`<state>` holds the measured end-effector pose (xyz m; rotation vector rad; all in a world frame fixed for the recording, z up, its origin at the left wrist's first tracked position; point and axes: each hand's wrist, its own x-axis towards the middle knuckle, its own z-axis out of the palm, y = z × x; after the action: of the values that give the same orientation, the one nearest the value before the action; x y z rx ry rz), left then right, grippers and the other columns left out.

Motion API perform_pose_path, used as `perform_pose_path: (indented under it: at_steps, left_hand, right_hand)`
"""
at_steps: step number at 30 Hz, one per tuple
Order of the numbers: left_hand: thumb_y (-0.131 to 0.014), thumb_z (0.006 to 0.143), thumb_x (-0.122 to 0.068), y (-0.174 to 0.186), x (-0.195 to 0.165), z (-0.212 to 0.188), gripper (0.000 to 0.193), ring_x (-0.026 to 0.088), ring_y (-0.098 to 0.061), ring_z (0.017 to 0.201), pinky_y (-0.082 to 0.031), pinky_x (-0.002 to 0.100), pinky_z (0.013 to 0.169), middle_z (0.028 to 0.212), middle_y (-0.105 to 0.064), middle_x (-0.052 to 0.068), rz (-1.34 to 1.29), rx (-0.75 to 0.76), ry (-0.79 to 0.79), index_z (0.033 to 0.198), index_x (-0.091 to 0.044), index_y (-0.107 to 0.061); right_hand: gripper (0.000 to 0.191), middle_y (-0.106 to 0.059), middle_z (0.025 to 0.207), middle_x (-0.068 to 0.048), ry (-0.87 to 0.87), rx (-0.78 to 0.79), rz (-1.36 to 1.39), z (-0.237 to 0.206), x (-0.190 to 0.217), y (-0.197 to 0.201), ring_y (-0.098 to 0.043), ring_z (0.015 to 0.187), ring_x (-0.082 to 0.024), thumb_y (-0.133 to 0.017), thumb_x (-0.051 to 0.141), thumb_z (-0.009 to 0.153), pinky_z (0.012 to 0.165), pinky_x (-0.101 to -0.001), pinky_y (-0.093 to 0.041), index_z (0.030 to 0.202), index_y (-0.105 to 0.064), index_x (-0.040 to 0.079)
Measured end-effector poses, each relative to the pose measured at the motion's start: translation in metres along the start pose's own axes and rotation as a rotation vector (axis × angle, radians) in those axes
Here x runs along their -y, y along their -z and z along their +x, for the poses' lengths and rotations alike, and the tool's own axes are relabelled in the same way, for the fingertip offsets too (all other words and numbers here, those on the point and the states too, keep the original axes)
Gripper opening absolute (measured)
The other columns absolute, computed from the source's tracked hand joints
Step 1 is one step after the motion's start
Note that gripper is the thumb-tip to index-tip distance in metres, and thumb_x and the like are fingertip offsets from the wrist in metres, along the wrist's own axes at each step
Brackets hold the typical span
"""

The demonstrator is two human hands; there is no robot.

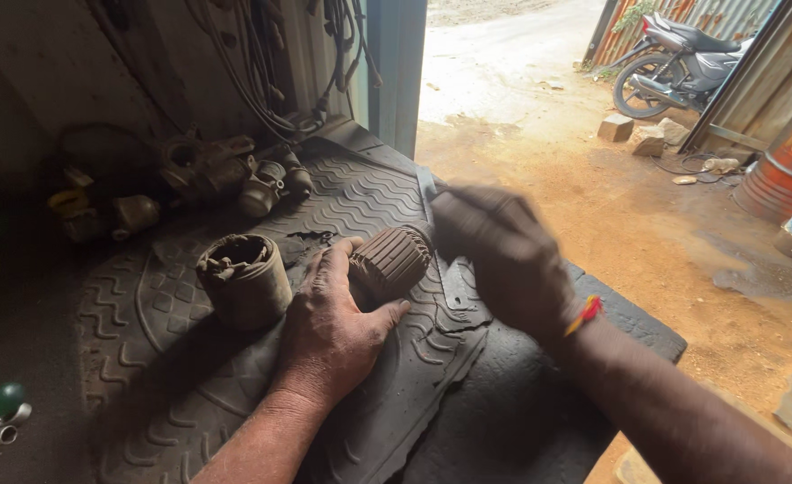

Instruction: The person cleans a cylindrical mechanical part using a flat metal tool and a cloth. They scrape the surface of the part with the tool and wipe it with the cloth, repeating the process to remove debris.

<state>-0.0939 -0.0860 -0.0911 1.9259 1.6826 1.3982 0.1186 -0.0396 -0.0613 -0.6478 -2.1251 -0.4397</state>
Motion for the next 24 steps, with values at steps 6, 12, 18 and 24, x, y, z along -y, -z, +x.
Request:
perform_pose_path:
  at_steps: [6, 12, 18, 24]
  left_hand:
    - [-0.087, 0.072, -0.033, 0.002, -0.001, -0.001, 0.07, 0.034, -0.066, 0.112, -0.053, 0.046, 0.093, 0.12, -0.067, 0.016, -0.02, 0.038, 0.065, 0.131, -0.012, -0.054]
    - [-0.087, 0.072, -0.029, 0.004, 0.002, -0.003, 0.073, 0.038, -0.063, 0.114, -0.051, 0.046, 0.096, 0.122, -0.065, 0.02, 0.022, -0.003, -0.035, 0.133, -0.007, -0.052]
    - [-0.086, 0.072, -0.029, -0.001, 0.006, 0.0, 0.072, 0.036, -0.062, 0.118, -0.051, 0.047, 0.097, 0.124, -0.064, 0.019, 0.024, 0.038, 0.046, 0.133, -0.009, -0.053]
    - [-0.087, 0.073, -0.036, -0.004, 0.011, -0.001, 0.074, 0.034, -0.065, 0.115, -0.053, 0.045, 0.095, 0.124, -0.064, 0.018, -0.011, 0.049, 0.07, 0.133, -0.009, -0.052]
  right_hand:
    - [0.056, -0.065, 0.137, -0.012, 0.278, 0.17, 0.028, 0.006, 0.014, -0.01, -0.061, 0.129, -0.033, -0.064, -0.002, 0.077, 0.107, -0.0415, -0.054, 0.131, -0.068, 0.01]
    - [0.049, -0.068, 0.133, -0.009, -0.077, 0.131, -0.024, 0.004, -0.003, -0.009, -0.062, 0.12, -0.03, -0.067, 0.0, 0.082, 0.099, -0.0421, -0.054, 0.13, -0.07, 0.01]
    - [0.054, -0.064, 0.137, -0.013, 0.265, 0.105, -0.014, 0.002, 0.01, -0.012, -0.063, 0.127, -0.03, -0.063, -0.005, 0.079, 0.109, -0.0441, -0.055, 0.131, -0.067, 0.01]
    - [0.052, -0.066, 0.137, -0.009, 0.107, 0.159, 0.015, 0.0, 0.001, -0.021, -0.064, 0.123, -0.03, -0.069, 0.0, 0.085, 0.104, -0.041, -0.055, 0.136, -0.065, 0.014]
